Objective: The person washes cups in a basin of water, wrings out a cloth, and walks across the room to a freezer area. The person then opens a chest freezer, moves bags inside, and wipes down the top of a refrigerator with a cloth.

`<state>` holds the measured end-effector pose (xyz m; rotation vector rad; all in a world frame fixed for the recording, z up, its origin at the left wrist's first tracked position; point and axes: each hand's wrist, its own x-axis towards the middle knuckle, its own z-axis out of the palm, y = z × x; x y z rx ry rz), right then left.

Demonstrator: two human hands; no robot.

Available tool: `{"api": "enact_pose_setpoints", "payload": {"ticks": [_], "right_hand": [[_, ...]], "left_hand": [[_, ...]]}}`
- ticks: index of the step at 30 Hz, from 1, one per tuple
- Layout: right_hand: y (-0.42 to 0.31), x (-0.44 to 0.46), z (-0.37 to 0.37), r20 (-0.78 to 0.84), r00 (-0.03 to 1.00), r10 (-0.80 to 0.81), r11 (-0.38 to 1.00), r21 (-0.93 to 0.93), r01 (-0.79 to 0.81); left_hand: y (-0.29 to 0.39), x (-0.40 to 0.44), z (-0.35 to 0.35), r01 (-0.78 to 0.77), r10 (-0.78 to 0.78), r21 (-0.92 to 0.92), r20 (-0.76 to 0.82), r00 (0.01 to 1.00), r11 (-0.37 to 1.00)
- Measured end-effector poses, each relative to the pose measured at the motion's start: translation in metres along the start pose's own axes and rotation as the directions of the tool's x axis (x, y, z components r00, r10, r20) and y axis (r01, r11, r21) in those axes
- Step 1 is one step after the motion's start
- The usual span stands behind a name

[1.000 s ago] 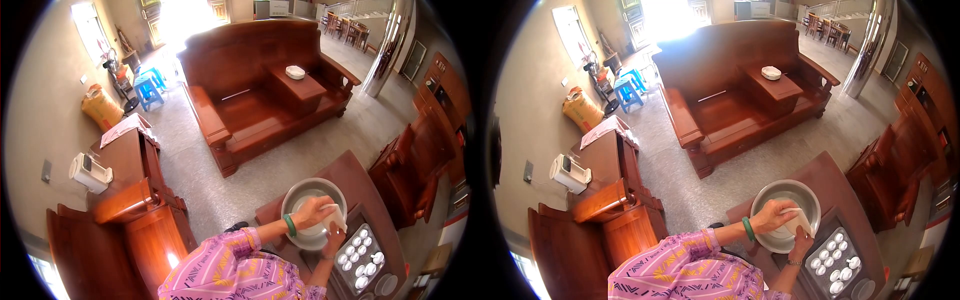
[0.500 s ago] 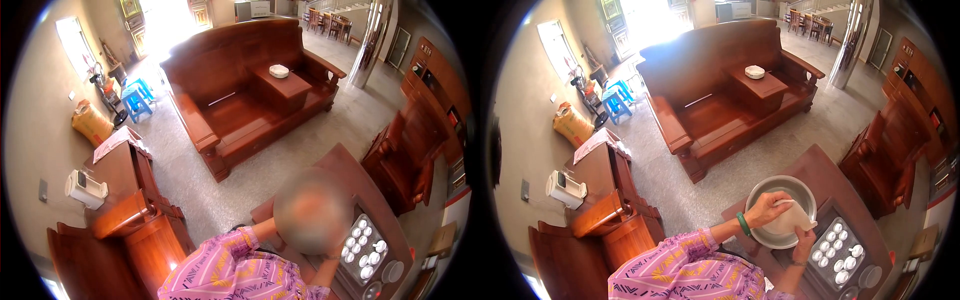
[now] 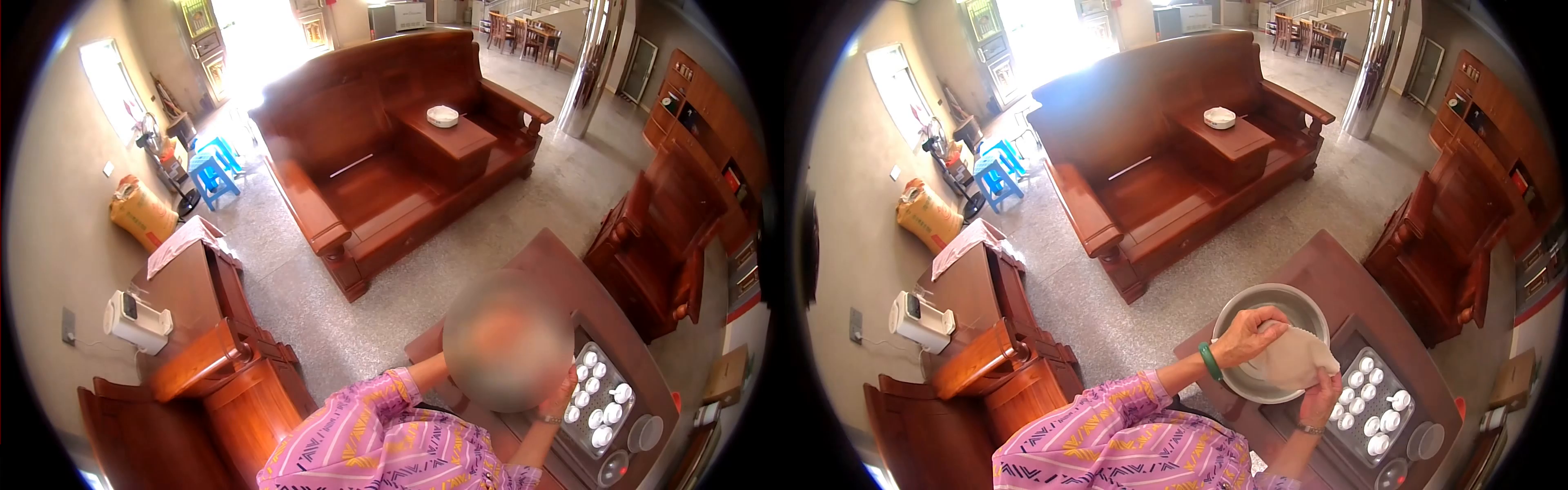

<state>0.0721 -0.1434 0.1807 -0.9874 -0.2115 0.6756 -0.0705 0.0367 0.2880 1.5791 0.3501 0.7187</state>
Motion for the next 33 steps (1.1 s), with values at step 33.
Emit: {"api": "enact_pose_setpoints", "payload": {"ticks": [33], "right_hand": [[-0.026,-0.006,0.021,-0.173,0.964,-0.201,0.969,-0.176,0.171]], "left_hand": [[-0.040,0.009,-0.014,-0.004,0.056,0.363,-0.134,0.989,0.932]]}}
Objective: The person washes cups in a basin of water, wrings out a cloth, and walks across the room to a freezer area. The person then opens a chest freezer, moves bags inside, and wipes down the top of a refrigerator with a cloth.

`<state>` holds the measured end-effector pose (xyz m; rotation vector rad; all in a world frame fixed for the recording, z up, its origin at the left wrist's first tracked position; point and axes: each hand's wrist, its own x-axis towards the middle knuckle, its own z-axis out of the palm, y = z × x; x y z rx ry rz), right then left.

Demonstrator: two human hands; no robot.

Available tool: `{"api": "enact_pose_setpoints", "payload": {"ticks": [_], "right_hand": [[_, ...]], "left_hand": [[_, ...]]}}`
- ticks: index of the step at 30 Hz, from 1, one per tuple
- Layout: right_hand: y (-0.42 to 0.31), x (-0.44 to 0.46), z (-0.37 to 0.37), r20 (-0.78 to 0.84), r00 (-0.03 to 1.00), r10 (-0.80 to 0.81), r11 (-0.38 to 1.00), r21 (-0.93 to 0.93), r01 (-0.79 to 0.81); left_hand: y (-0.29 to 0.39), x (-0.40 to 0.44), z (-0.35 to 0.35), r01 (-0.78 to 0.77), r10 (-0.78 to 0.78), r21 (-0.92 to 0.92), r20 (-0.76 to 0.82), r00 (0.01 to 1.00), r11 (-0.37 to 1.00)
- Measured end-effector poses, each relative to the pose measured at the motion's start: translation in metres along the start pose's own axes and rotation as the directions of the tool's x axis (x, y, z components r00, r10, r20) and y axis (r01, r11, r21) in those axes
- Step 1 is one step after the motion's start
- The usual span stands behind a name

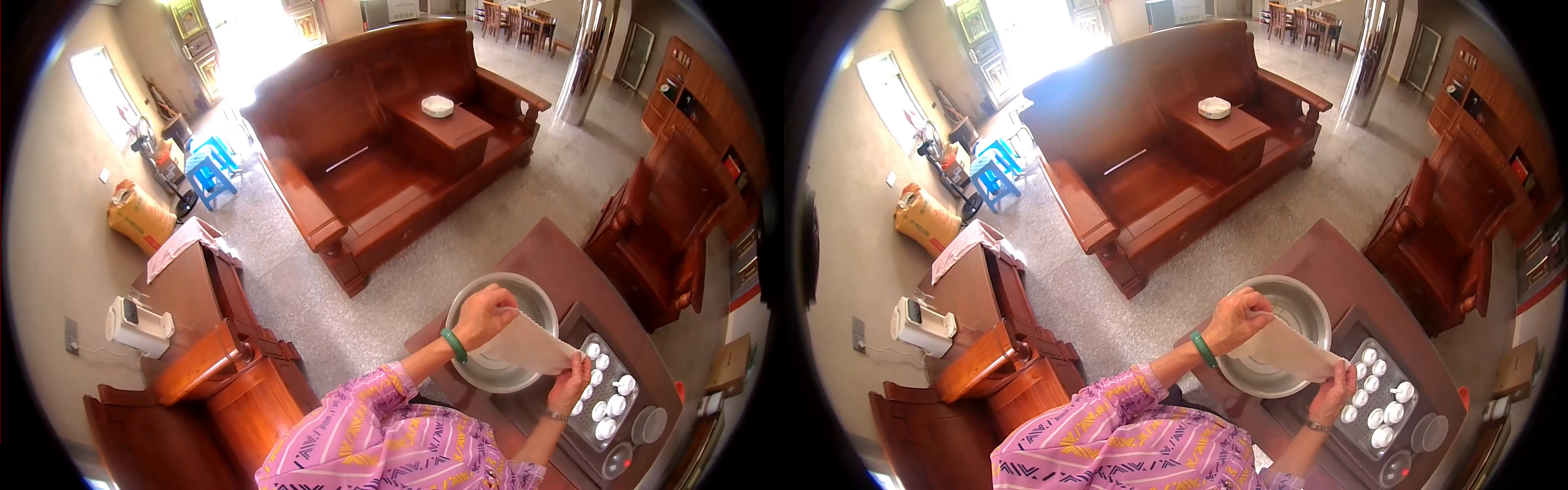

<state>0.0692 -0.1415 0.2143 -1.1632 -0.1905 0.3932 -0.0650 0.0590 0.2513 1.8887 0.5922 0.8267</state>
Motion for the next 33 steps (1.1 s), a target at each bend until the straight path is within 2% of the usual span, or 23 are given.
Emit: {"api": "enact_pose_setpoints", "payload": {"ticks": [3,6,8,12,13,14,15,16,17,18,19,20,21,22,24,26,28,30,31,32,33], "right_hand": [[-0.001,0.000,-0.004,0.032,0.999,0.009,0.999,-0.032,-0.008],[0.004,0.002,-0.010,0.010,0.999,-0.044,0.997,-0.056,0.045],[0.003,0.002,-0.011,0.005,0.998,-0.067,0.995,-0.067,0.067],[-0.006,0.001,-0.006,0.008,1.000,-0.029,0.998,-0.062,0.029],[-0.007,0.002,-0.002,-0.007,1.000,-0.007,1.000,0.026,0.007],[-0.011,0.000,-0.005,-0.048,0.999,0.010,0.994,0.107,-0.005],[-0.009,0.002,-0.011,-0.035,0.994,0.107,0.959,0.269,-0.094],[-0.002,0.002,-0.019,-0.052,0.988,0.146,0.955,0.268,-0.127],[0.014,0.005,-0.020,-0.078,0.995,0.060,0.981,0.188,-0.045],[0.017,0.000,-0.024,-0.086,0.992,0.090,0.996,0.010,-0.089],[0.002,-0.015,-0.009,-0.114,0.992,-0.048,0.983,-0.182,0.027],[0.013,-0.016,-0.026,-0.095,0.995,0.016,0.974,-0.224,-0.037],[0.018,-0.018,-0.031,-0.069,0.997,-0.037,0.951,-0.310,0.014],[0.019,-0.019,-0.037,-0.080,0.996,-0.046,0.953,-0.302,0.020],[0.020,-0.022,-0.054,-0.171,0.984,-0.047,0.936,-0.353,-0.016],[0.023,-0.028,-0.072,-0.250,0.968,0.000,0.986,-0.163,-0.042],[0.020,-0.048,-0.087,-0.291,0.956,-0.024,0.993,-0.117,-0.011],[0.009,-0.068,-0.109,-0.413,0.906,-0.095,0.969,-0.248,-0.012],[0.009,-0.076,-0.125,-0.474,0.864,-0.170,0.933,-0.359,-0.013],[0.007,-0.088,-0.143,-0.499,0.850,-0.170,0.935,-0.354,-0.021],[-0.001,-0.103,-0.158,-0.590,0.794,-0.145,0.936,-0.342,-0.083]], "left_hand": [[0.001,-0.002,0.002,-0.049,0.050,0.054,-0.023,0.998,0.997],[0.004,-0.002,-0.001,0.023,-0.024,0.044,0.015,1.000,0.999],[-0.002,-0.002,0.000,0.051,-0.067,0.217,0.066,0.996,0.975],[-0.018,-0.003,0.001,0.079,-0.102,0.182,0.121,0.987,0.980],[-0.035,0.001,0.003,0.178,-0.140,-0.133,0.256,0.957,0.975],[-0.044,0.001,0.009,0.321,-0.135,-0.416,0.417,0.899,0.851],[-0.033,0.002,0.003,0.369,-0.110,-0.500,0.473,0.874,0.784],[-0.026,0.003,-0.006,0.441,-0.078,-0.571,0.549,0.832,0.692],[-0.019,0.001,-0.011,0.509,-0.156,-0.506,0.585,0.796,0.697],[-0.030,0.000,-0.007,0.512,-0.184,-0.434,0.603,0.777,0.741],[-0.042,-0.006,-0.002,0.372,-0.148,-0.392,0.496,0.855,0.841],[-0.034,-0.008,-0.002,0.377,-0.208,-0.310,0.462,0.862,0.873],[-0.042,-0.008,0.000,0.330,-0.201,-0.264,0.415,0.887,0.906],[-0.055,-0.006,0.002,0.381,-0.236,-0.311,0.417,0.878,0.871],[-0.052,-0.003,0.018,0.387,-0.232,-0.315,0.431,0.872,0.866],[-0.046,0.000,0.036,0.389,-0.217,-0.286,0.486,0.847,0.876],[-0.021,-0.009,0.043,0.370,-0.197,-0.226,0.547,0.814,0.901],[-0.005,-0.016,0.064,0.329,-0.139,-0.195,0.630,0.764,0.924],[-0.001,-0.021,0.077,0.376,-0.146,-0.193,0.692,0.707,0.906],[0.002,-0.030,0.092,0.375,-0.116,-0.203,0.728,0.675,0.905],[0.006,-0.039,0.106,0.392,-0.098,-0.185,0.794,0.600,0.901]]}}
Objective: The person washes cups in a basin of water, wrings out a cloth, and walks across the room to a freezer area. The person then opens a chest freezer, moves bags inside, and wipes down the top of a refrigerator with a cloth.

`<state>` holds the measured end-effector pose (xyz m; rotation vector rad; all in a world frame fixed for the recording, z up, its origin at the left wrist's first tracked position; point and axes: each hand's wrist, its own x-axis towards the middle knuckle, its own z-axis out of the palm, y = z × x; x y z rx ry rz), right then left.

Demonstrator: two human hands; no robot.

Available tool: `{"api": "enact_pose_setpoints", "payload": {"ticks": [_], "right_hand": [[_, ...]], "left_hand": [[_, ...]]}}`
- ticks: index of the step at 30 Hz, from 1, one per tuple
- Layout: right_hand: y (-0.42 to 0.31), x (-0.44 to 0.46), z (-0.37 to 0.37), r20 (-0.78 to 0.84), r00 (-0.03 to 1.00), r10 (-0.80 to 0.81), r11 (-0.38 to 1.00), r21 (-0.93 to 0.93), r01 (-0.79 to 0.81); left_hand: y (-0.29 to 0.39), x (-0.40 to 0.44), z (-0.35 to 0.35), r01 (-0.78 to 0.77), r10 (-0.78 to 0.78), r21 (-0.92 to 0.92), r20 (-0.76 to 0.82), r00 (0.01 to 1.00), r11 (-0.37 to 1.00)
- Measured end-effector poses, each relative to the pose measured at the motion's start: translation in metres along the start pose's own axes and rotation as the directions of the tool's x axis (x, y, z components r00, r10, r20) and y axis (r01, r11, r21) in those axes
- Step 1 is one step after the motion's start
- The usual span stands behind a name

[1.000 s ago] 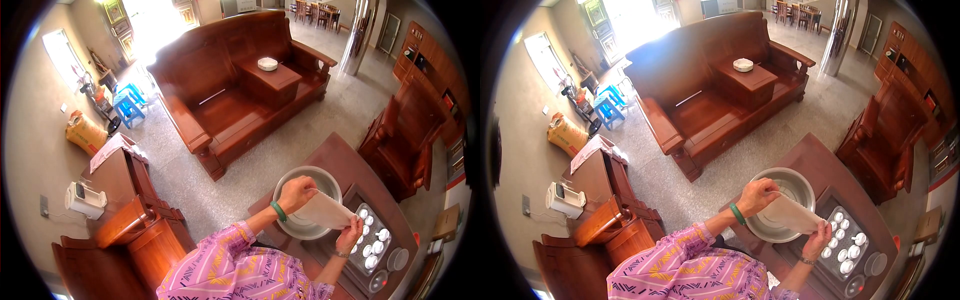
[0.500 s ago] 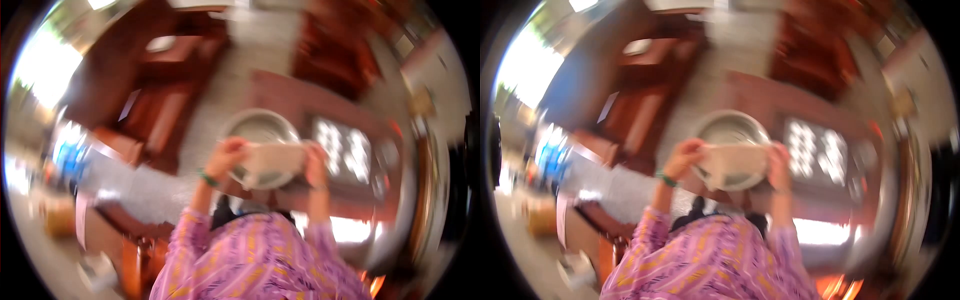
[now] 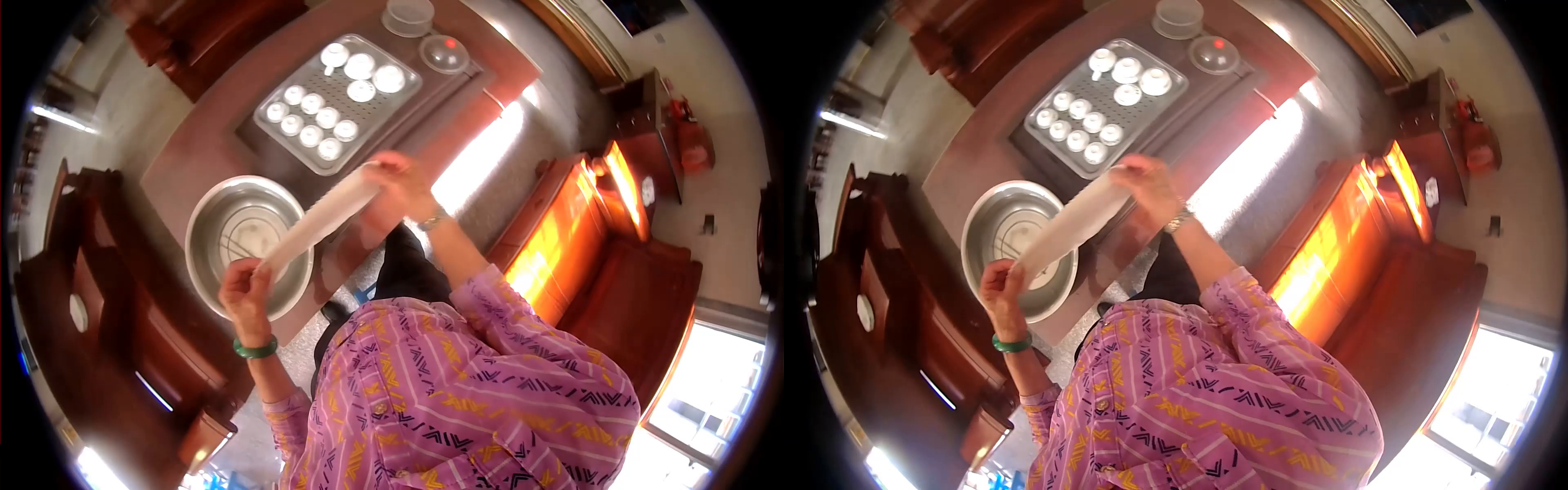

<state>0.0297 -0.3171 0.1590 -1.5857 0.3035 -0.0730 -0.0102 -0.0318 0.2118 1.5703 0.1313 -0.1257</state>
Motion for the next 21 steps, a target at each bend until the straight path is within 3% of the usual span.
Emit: {"api": "enact_pose_setpoints", "payload": {"ticks": [1,3,5,7,8,10,11,13,14,15,17,19,21], "right_hand": [[0.001,-0.004,-0.022,-0.092,0.994,0.056,0.998,-0.024,-0.058],[0.015,-0.018,-0.066,-0.221,0.941,-0.254,0.967,-0.075,0.244],[0.055,-0.021,-0.118,-0.367,0.898,-0.242,0.964,0.017,0.267],[0.020,-0.033,-0.137,-0.409,0.886,-0.221,0.891,0.285,0.354],[0.026,-0.032,-0.156,-0.418,0.883,-0.215,0.893,0.281,0.350],[0.046,-0.027,-0.195,-0.524,0.852,0.017,1.000,0.004,-0.018],[0.057,-0.022,-0.210,-0.532,0.846,0.024,1.000,0.007,-0.025],[0.072,-0.010,-0.236,-0.631,0.776,-0.015,0.962,-0.220,-0.160],[0.081,-0.003,-0.248,-0.604,0.797,-0.020,0.993,-0.104,-0.054],[0.083,0.006,-0.256,-0.612,0.791,-0.010,0.993,-0.097,-0.062],[0.085,0.028,-0.272,-0.700,0.707,0.099,0.953,-0.138,-0.270],[0.093,0.054,-0.286,-0.699,0.711,0.082,0.942,-0.179,-0.285],[0.097,0.084,-0.294,-0.708,0.696,0.116,0.904,-0.214,-0.369]], "left_hand": [[-0.004,0.004,0.017,0.025,-0.025,-0.002,0.097,0.995,1.000],[-0.010,0.009,0.058,0.125,-0.097,-0.076,0.302,0.948,0.989],[-0.029,0.012,0.101,0.155,-0.097,-0.099,0.435,0.895,0.983],[-0.053,0.015,0.139,0.218,-0.153,-0.050,0.566,0.810,0.975],[-0.062,0.019,0.158,0.150,-0.118,-0.006,0.588,0.800,0.989],[-0.064,0.028,0.195,0.045,-0.064,0.046,0.616,0.785,0.998],[-0.075,0.034,0.210,0.082,-0.096,0.052,0.643,0.760,0.995],[-0.087,0.049,0.239,0.043,-0.088,0.085,0.643,0.761,0.995],[-0.094,0.056,0.252,0.049,-0.098,0.094,0.650,0.754,0.994],[-0.099,0.064,0.265,0.020,-0.089,0.112,0.657,0.749,0.993],[-0.112,0.083,0.289,-0.003,-0.090,0.136,0.668,0.738,0.991],[-0.133,0.101,0.309,-0.074,-0.054,0.174,0.633,0.772,0.982],[-0.157,0.120,0.326,0.001,-0.113,0.185,0.594,0.797,0.983]]}}
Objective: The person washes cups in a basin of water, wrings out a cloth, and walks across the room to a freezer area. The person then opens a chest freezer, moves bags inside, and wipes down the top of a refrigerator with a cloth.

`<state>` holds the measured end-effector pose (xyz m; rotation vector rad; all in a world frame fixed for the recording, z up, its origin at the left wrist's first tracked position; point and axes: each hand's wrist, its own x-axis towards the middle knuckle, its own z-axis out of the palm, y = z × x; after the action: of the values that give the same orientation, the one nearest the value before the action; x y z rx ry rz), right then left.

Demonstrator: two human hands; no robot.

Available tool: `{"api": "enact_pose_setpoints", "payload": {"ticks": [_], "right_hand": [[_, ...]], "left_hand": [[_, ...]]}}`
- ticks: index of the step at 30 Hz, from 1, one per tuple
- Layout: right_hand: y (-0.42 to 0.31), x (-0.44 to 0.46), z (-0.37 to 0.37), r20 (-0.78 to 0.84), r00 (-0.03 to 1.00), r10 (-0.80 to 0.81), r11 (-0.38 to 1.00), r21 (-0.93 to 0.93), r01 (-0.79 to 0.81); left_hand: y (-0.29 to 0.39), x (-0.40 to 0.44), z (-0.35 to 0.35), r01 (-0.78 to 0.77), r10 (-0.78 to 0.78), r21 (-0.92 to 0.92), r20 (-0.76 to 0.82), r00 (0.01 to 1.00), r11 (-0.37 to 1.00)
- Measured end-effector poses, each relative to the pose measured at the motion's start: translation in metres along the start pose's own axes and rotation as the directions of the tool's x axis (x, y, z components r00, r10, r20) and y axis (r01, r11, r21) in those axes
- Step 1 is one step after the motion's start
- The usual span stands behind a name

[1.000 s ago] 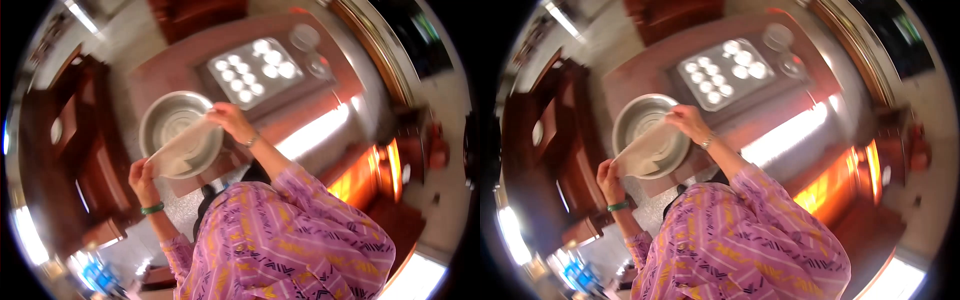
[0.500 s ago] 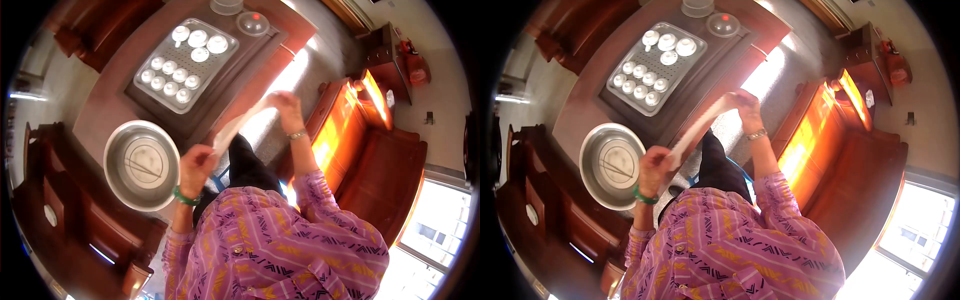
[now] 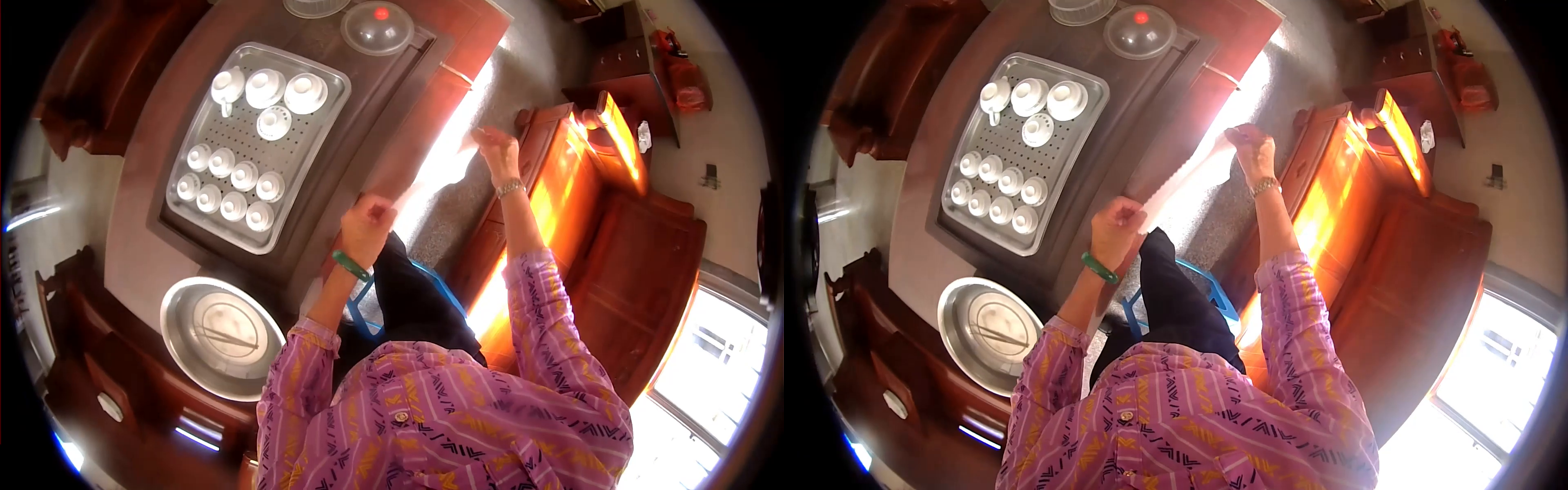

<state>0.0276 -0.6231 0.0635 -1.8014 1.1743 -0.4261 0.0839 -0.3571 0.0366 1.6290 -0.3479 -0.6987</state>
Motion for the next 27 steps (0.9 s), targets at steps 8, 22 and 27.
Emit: {"api": "enact_pose_setpoints", "payload": {"ticks": [8,22,27], "right_hand": [[-0.006,0.097,0.103,0.166,0.977,-0.131,0.969,-0.187,0.162],[-0.016,0.047,0.158,0.316,0.801,-0.509,0.709,-0.374,0.598],[-0.011,-0.015,0.177,0.389,0.745,-0.541,0.649,-0.370,0.665]], "left_hand": [[-0.035,0.084,-0.026,0.111,-0.136,-0.129,-0.201,0.970,0.985],[-0.009,0.035,-0.058,0.091,0.034,0.328,-0.356,0.934,0.940],[-0.001,-0.028,-0.092,0.014,0.059,0.165,-0.427,0.902,0.986]]}}
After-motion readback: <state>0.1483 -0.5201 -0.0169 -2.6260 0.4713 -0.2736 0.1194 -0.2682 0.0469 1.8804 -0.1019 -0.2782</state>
